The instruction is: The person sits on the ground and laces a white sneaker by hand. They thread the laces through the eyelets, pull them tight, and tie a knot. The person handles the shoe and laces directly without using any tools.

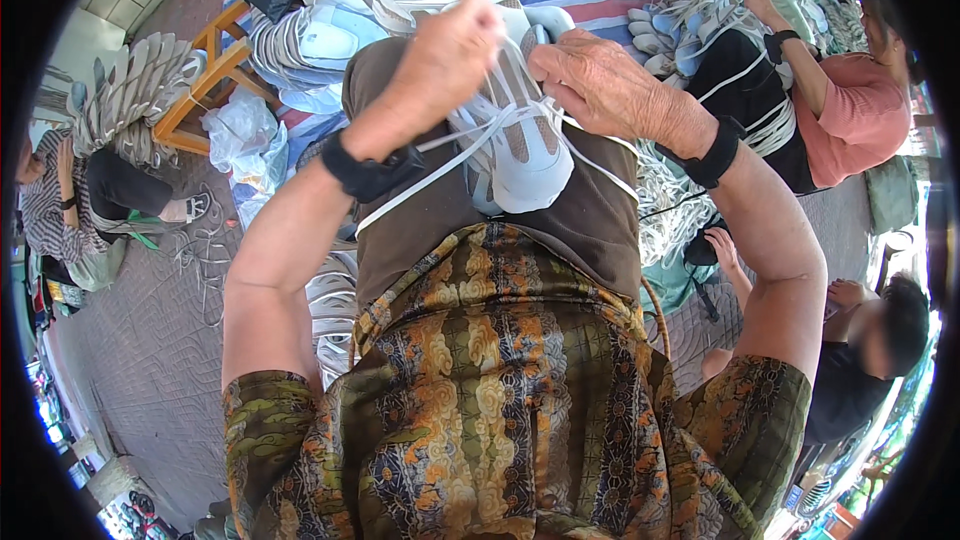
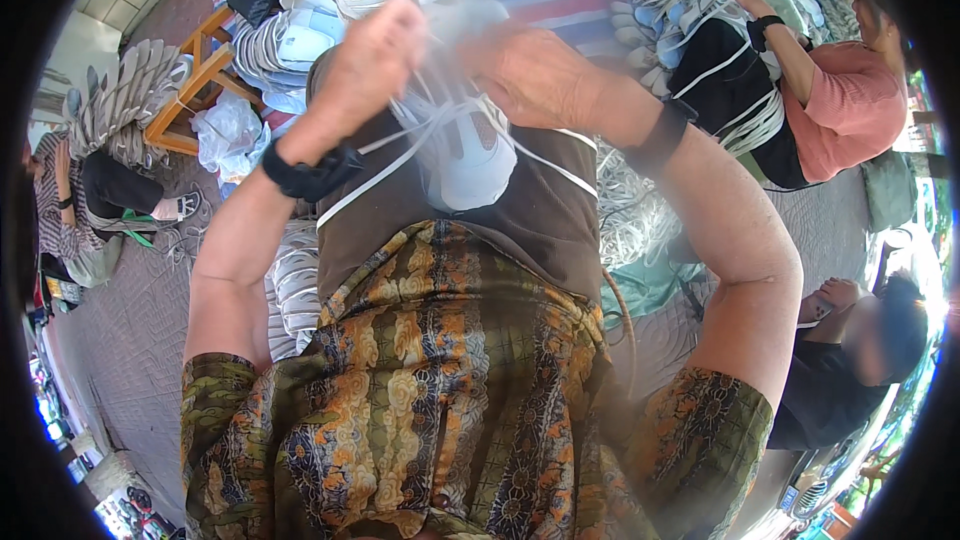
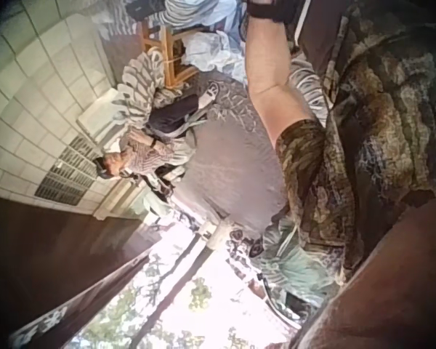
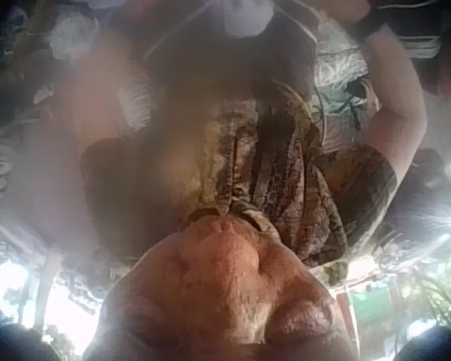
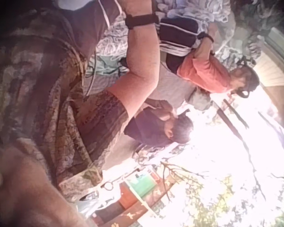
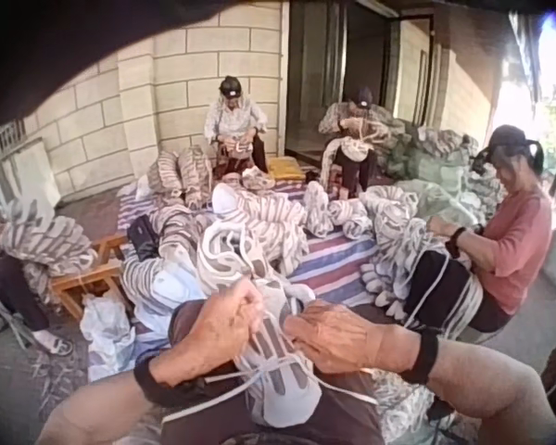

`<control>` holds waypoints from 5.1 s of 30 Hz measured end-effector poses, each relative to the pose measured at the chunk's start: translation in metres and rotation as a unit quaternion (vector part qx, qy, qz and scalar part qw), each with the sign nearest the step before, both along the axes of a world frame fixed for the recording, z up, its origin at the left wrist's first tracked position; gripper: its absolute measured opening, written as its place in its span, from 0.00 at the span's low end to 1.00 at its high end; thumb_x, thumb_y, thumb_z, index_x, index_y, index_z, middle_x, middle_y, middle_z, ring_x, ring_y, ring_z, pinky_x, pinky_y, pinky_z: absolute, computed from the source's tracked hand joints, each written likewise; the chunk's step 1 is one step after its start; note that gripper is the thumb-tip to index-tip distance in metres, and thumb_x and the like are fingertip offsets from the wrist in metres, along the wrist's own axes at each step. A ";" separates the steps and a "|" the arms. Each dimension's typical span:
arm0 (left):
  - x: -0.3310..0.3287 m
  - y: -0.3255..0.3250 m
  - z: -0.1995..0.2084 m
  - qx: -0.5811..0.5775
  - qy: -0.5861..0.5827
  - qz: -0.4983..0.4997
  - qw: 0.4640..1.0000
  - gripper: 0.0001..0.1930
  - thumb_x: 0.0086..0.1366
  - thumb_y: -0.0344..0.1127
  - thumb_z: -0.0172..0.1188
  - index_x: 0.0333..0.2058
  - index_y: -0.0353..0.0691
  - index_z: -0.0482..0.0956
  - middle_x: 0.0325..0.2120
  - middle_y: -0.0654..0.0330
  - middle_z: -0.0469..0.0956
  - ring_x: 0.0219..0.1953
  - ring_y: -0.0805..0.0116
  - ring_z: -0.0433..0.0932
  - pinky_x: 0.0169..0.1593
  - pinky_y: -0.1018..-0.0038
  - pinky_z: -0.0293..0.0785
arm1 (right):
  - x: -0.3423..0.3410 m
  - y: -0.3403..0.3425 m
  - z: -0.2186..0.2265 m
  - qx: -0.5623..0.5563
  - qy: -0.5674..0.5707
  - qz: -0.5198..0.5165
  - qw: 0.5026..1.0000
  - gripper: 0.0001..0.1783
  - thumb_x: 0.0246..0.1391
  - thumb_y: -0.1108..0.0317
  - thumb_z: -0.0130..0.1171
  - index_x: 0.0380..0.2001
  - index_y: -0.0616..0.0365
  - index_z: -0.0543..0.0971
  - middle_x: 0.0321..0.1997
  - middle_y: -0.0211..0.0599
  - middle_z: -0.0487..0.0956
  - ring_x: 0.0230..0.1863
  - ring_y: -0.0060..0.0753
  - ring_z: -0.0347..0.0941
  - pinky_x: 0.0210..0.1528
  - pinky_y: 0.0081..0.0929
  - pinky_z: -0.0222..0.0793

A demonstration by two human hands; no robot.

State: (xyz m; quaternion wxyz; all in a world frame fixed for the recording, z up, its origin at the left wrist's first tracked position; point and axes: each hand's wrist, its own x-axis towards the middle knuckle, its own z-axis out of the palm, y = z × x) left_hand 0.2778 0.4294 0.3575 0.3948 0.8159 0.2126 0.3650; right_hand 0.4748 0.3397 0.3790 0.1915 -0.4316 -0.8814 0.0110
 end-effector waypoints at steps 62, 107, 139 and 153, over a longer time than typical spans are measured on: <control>-0.065 0.081 0.074 -0.292 -0.286 -0.064 0.910 0.06 0.62 0.27 0.55 0.33 0.29 0.72 0.27 0.48 0.79 0.26 0.59 0.82 0.33 0.69 0.82 | -0.050 -0.005 0.020 -0.387 0.506 -0.076 0.767 0.14 0.63 0.62 0.48 0.34 0.61 0.76 0.19 0.22 0.65 0.18 0.14 0.58 0.22 0.15 0.57; -0.039 -0.040 -0.005 -0.515 -0.228 -0.151 0.812 0.17 0.66 0.40 0.52 0.43 0.30 0.77 0.32 0.56 0.79 0.39 0.64 0.78 0.49 0.69 0.71 | -0.051 -0.060 -0.017 -0.404 0.389 -0.022 0.828 0.14 0.63 0.64 0.48 0.31 0.61 0.78 0.17 0.22 0.66 0.22 0.14 0.59 0.26 0.18 0.57; -0.027 -0.036 0.003 -0.577 -0.303 -0.187 0.735 0.14 0.67 0.34 0.49 0.42 0.27 0.74 0.23 0.63 0.67 0.30 0.66 0.69 0.45 0.65 0.69 | -0.043 -0.061 -0.025 -0.428 0.404 -0.001 0.808 0.17 0.65 0.57 0.46 0.39 0.56 0.80 0.20 0.23 0.71 0.24 0.15 0.62 0.27 0.18 0.58; -0.021 -0.029 -0.005 -0.554 -0.296 -0.232 0.743 0.09 0.65 0.33 0.55 0.38 0.32 0.72 0.19 0.64 0.66 0.19 0.74 0.63 0.28 0.76 0.62 | -0.040 -0.060 -0.039 -0.360 0.409 0.026 0.838 0.18 0.64 0.56 0.47 0.36 0.56 0.81 0.19 0.22 0.71 0.21 0.14 0.64 0.23 0.17 0.61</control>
